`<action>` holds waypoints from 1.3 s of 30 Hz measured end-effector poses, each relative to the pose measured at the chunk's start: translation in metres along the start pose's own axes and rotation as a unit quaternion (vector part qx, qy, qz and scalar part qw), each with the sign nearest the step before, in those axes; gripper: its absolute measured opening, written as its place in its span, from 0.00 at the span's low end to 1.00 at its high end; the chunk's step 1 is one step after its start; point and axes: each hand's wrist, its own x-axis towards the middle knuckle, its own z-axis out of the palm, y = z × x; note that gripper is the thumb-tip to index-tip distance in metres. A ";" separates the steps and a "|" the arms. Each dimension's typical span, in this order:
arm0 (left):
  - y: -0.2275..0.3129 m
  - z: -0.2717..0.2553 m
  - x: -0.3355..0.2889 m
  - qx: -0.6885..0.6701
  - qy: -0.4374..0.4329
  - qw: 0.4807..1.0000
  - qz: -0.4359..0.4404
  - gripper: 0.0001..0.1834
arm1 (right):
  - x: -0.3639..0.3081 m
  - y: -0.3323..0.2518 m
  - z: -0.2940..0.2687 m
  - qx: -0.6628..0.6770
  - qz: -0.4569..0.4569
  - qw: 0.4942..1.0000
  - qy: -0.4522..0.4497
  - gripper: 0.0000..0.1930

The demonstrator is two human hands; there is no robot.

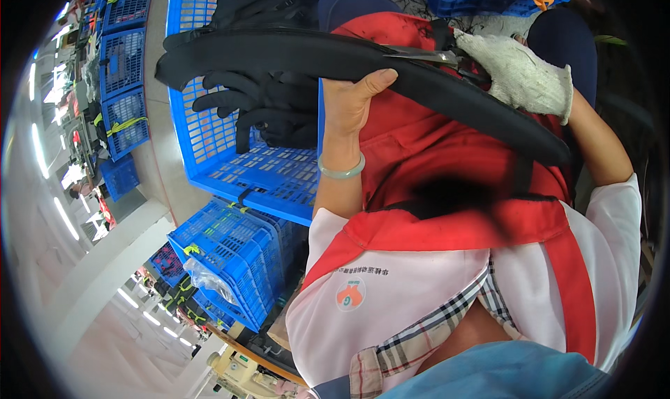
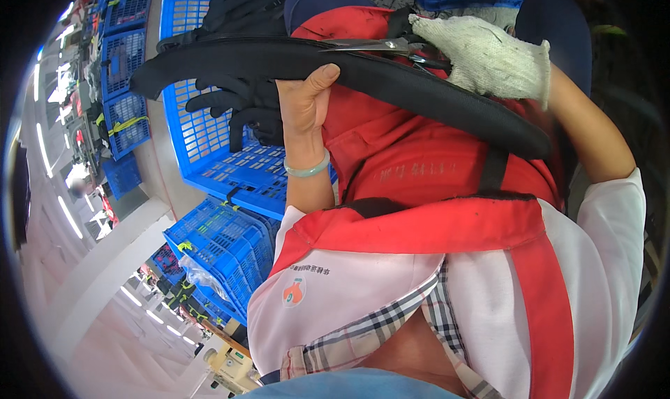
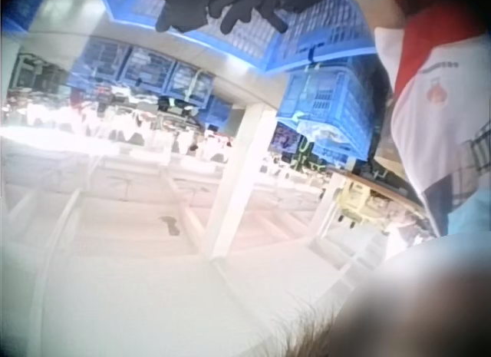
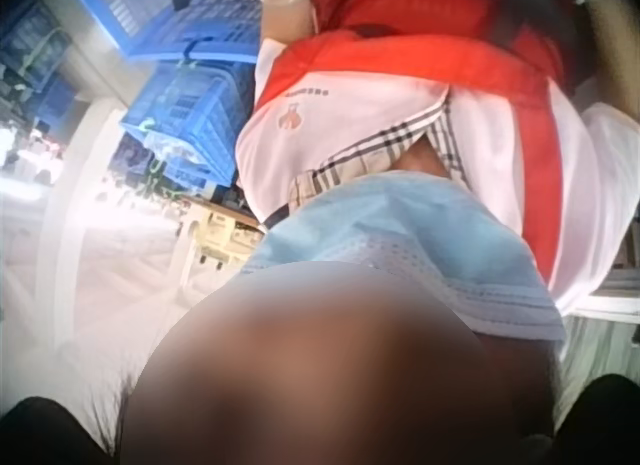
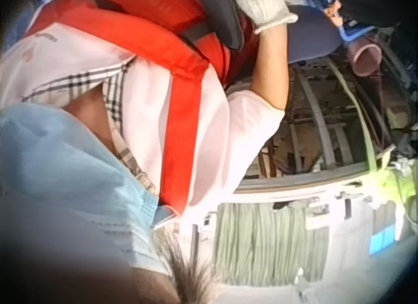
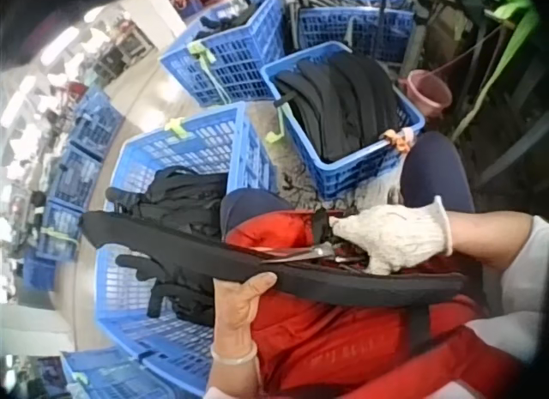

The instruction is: Using a small tool to trim or deburr the edges of curved black rubber or foam components in a factory setting.

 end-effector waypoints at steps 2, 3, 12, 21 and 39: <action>-0.001 0.001 -0.002 0.021 -0.010 1.000 -0.008 0.18 | 0.000 -0.004 0.000 -0.021 -0.021 0.999 0.020 0.37; -0.001 0.002 -0.002 0.022 -0.011 1.000 -0.010 0.18 | 0.002 -0.006 0.000 -0.005 0.028 0.999 -0.026 0.37; -0.001 0.015 -0.007 -0.038 0.003 0.999 0.010 0.18 | -0.006 0.002 0.001 -0.002 0.017 0.999 -0.041 0.36; -0.004 0.007 -0.009 0.002 -0.032 0.999 0.002 0.22 | -0.003 -0.008 0.010 0.073 0.065 0.995 -0.026 0.30; -0.013 0.011 -0.011 -0.034 0.011 0.999 0.014 0.22 | -0.013 -0.004 0.032 0.041 0.121 0.992 0.004 0.26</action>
